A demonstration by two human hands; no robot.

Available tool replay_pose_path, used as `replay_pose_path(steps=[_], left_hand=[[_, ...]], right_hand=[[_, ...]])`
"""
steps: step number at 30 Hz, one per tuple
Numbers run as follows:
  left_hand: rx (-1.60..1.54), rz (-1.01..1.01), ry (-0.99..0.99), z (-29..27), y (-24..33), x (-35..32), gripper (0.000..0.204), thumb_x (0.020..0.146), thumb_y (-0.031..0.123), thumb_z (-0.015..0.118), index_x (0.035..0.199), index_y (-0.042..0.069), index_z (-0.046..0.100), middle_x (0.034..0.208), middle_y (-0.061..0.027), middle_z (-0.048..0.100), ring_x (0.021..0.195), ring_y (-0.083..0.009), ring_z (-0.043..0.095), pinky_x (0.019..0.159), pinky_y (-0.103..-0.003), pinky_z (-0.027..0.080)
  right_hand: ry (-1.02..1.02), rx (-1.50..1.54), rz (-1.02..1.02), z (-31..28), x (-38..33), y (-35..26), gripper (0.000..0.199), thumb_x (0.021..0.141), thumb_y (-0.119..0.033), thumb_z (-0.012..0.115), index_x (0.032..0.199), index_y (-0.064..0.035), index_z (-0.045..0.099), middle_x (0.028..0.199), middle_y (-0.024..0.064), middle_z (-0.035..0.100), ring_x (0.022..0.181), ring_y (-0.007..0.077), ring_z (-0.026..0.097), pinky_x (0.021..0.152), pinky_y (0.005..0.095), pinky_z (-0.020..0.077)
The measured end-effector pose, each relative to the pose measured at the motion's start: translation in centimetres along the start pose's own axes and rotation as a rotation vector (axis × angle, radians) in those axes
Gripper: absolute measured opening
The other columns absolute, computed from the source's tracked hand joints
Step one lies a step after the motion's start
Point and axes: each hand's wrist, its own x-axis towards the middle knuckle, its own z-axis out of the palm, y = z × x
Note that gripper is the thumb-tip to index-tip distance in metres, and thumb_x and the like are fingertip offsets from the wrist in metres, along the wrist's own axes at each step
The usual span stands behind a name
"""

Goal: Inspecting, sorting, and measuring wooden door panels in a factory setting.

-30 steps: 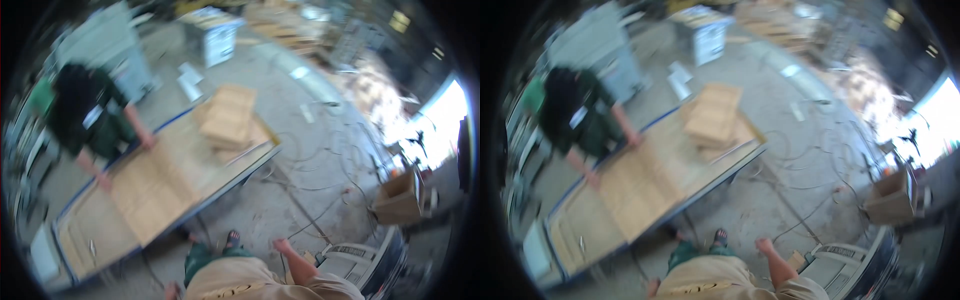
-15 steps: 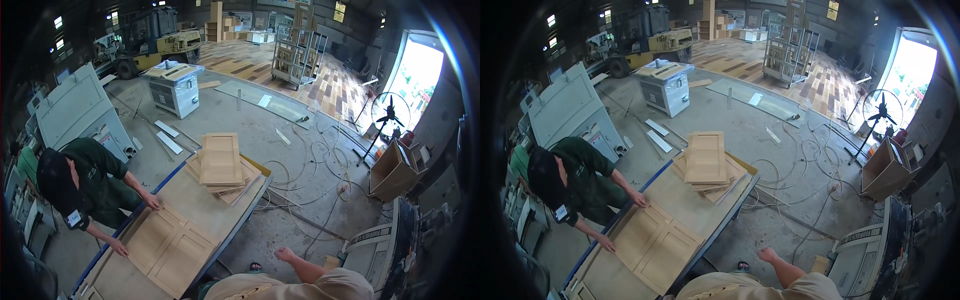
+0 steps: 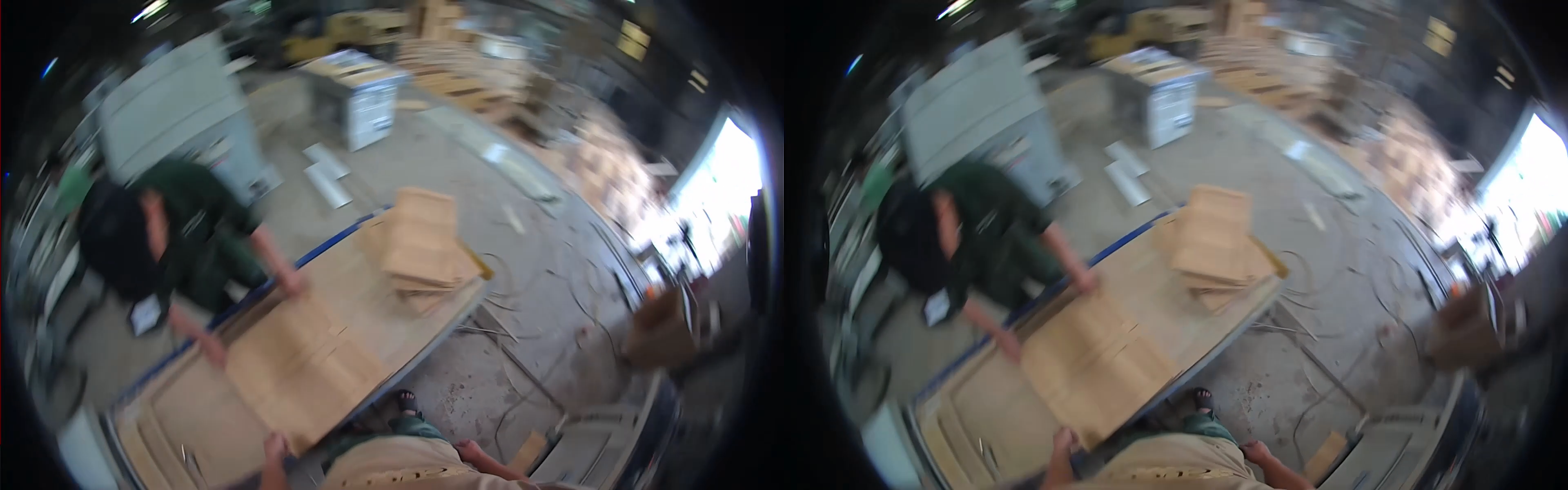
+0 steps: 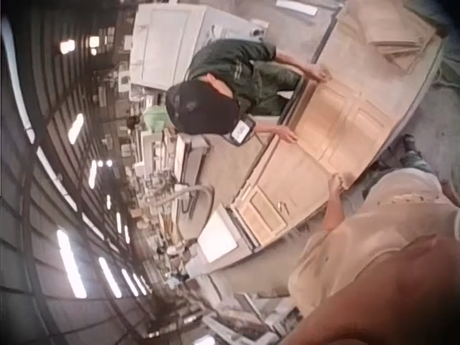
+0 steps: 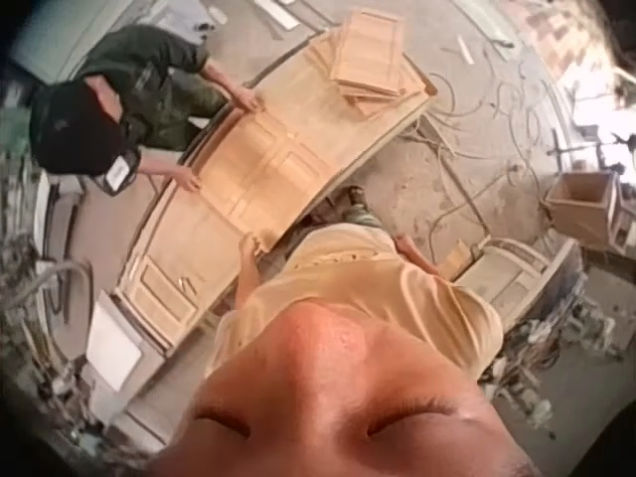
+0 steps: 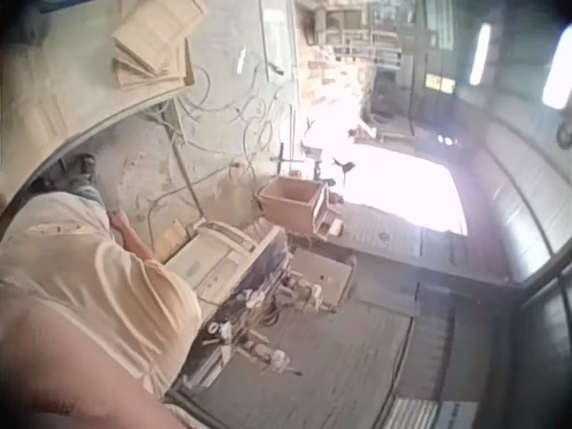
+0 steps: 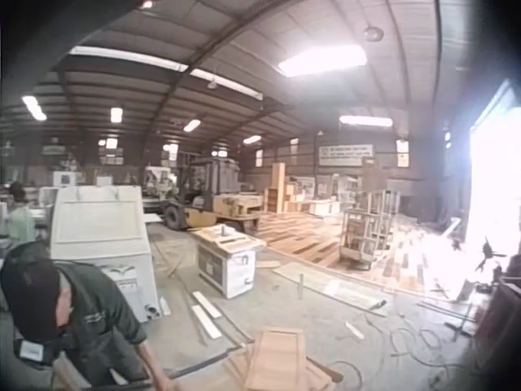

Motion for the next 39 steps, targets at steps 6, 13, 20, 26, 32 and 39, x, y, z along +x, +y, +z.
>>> replay_pose_path(steps=[6,13,20,26,32,39], left_hand=[[-0.036,0.055,0.139,2.3,0.5,-5.7,0.028,0.099,0.028,0.056,0.094,0.002,0.067,0.078,-0.0067,0.066,0.068,-0.0180,0.063,0.064,-0.035,0.052],[-0.357,-0.191,0.201,8.5,-8.4,-15.2,0.019,0.099,0.021,0.057,0.107,0.004,0.062,0.084,-0.0060,0.063,0.069,-0.0159,0.061,0.063,-0.031,0.049],[-0.384,-0.359,0.258,14.7,-14.1,-22.2,0.024,0.096,0.024,0.061,0.104,0.002,0.066,0.088,-0.0107,0.069,0.076,-0.0205,0.067,0.067,-0.035,0.055],[-0.481,-0.364,0.285,16.8,-15.3,-23.0,0.024,0.098,0.023,0.060,0.104,0.000,0.066,0.088,-0.0104,0.069,0.078,-0.0213,0.066,0.071,-0.037,0.056],[-0.472,-0.290,0.313,14.9,-12.7,-19.4,0.025,0.097,0.023,0.060,0.104,0.000,0.066,0.087,-0.0116,0.069,0.077,-0.0211,0.067,0.069,-0.036,0.055],[-0.457,-0.229,0.318,9.9,-9.9,-14.1,0.025,0.095,0.024,0.061,0.105,0.002,0.066,0.086,-0.0110,0.069,0.075,-0.0201,0.066,0.066,-0.034,0.054]], right_hand=[[0.067,0.065,-0.194,-5.8,6.8,3.5,0.028,0.096,-0.031,0.058,0.089,-0.0072,0.071,0.077,0.0091,0.069,0.070,0.0204,0.064,0.066,0.0403,0.0519],[0.080,0.516,0.036,-18.9,14.0,0.5,0.023,0.100,-0.031,0.064,0.092,-0.0096,0.068,0.078,0.0007,0.065,0.072,0.0128,0.063,0.063,0.0310,0.0510],[0.055,0.476,0.070,-25.9,18.8,-1.5,0.020,0.100,-0.029,0.064,0.103,-0.0104,0.068,0.086,0.0000,0.067,0.076,0.0135,0.066,0.067,0.0312,0.0511],[-0.029,0.419,-0.012,-25.0,19.8,-4.9,0.021,0.099,-0.032,0.065,0.100,-0.0110,0.069,0.089,0.0004,0.068,0.079,0.0130,0.067,0.068,0.0317,0.0508],[-0.123,0.348,-0.077,-22.1,18.3,-6.2,0.023,0.100,-0.033,0.065,0.100,-0.0105,0.068,0.087,0.0009,0.068,0.078,0.0141,0.066,0.070,0.0315,0.0511],[-0.066,0.304,0.053,-21.2,14.0,-5.6,0.024,0.100,-0.030,0.063,0.106,-0.0080,0.069,0.091,0.0034,0.069,0.082,0.0149,0.068,0.070,0.0324,0.0519]])
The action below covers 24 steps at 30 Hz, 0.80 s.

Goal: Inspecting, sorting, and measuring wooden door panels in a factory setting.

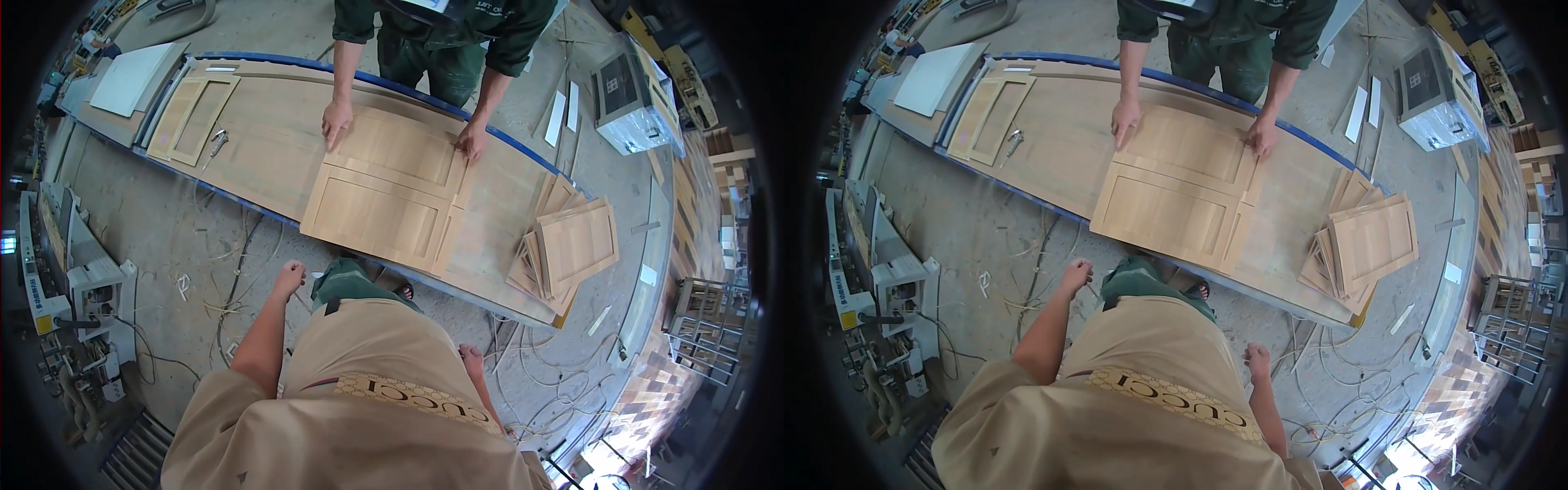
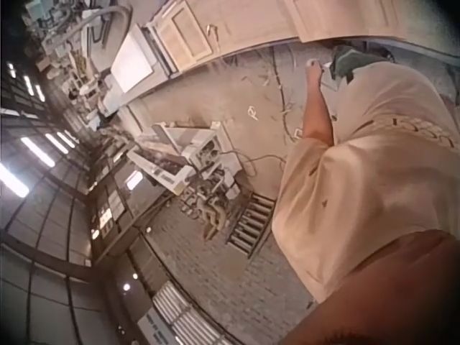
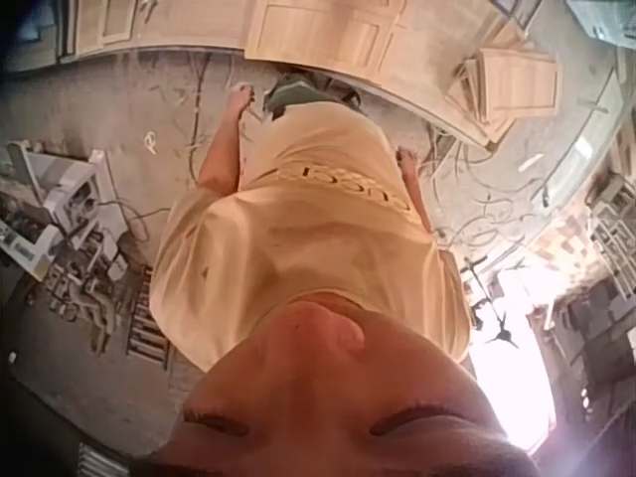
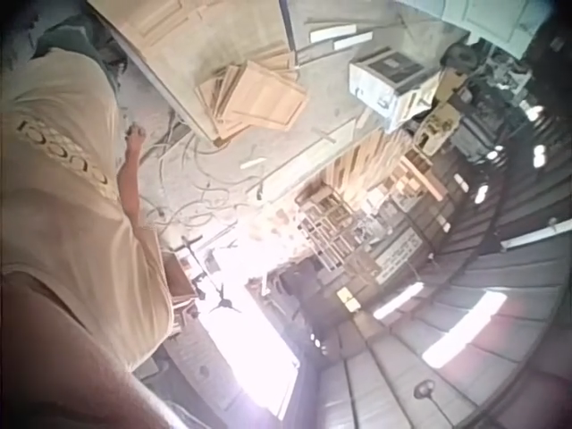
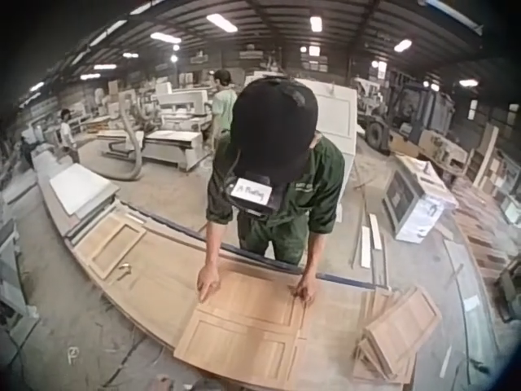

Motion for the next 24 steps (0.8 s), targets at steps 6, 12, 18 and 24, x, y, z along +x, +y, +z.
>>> replay_pose_path(steps=[6,12,18,24], left_hand=[[0.011,0.009,-0.032,-2.3,1.8,4.5,0.023,0.094,0.023,0.061,0.103,0.003,0.067,0.085,-0.0092,0.069,0.071,-0.0199,0.067,0.067,-0.034,0.055],[0.106,-0.019,-0.072,-4.6,3.5,8.5,0.023,0.094,0.023,0.062,0.102,0.003,0.069,0.084,-0.0089,0.069,0.070,-0.0186,0.066,0.065,-0.034,0.054],[0.158,0.012,-0.126,-5.6,5.4,13.3,0.023,0.094,0.024,0.062,0.098,0.003,0.068,0.080,-0.0079,0.068,0.067,-0.0174,0.065,0.062,-0.033,0.053],[0.283,0.074,-0.221,-5.3,8.6,16.5,0.023,0.093,0.024,0.062,0.096,0.002,0.067,0.080,-0.0078,0.068,0.066,-0.0169,0.064,0.063,-0.033,0.053]], right_hand=[[0.083,0.116,0.119,0.6,-1.0,-0.2,0.026,0.100,-0.031,0.064,0.108,-0.0073,0.068,0.095,0.0044,0.069,0.083,0.0165,0.068,0.071,0.0322,0.0518],[0.129,0.153,0.081,6.1,-1.6,-5.8,0.024,0.100,-0.030,0.064,0.108,-0.0073,0.069,0.096,0.0038,0.069,0.086,0.0155,0.068,0.073,0.0319,0.0520],[0.070,0.153,-0.004,12.5,-3.2,-9.4,0.024,0.101,-0.029,0.063,0.112,-0.0081,0.070,0.098,0.0026,0.070,0.088,0.0144,0.068,0.076,0.0311,0.0521],[0.087,0.241,0.058,16.5,-4.9,-7.9,0.023,0.101,-0.027,0.063,0.111,-0.0081,0.071,0.095,0.0009,0.069,0.086,0.0126,0.067,0.074,0.0300,0.0516]])
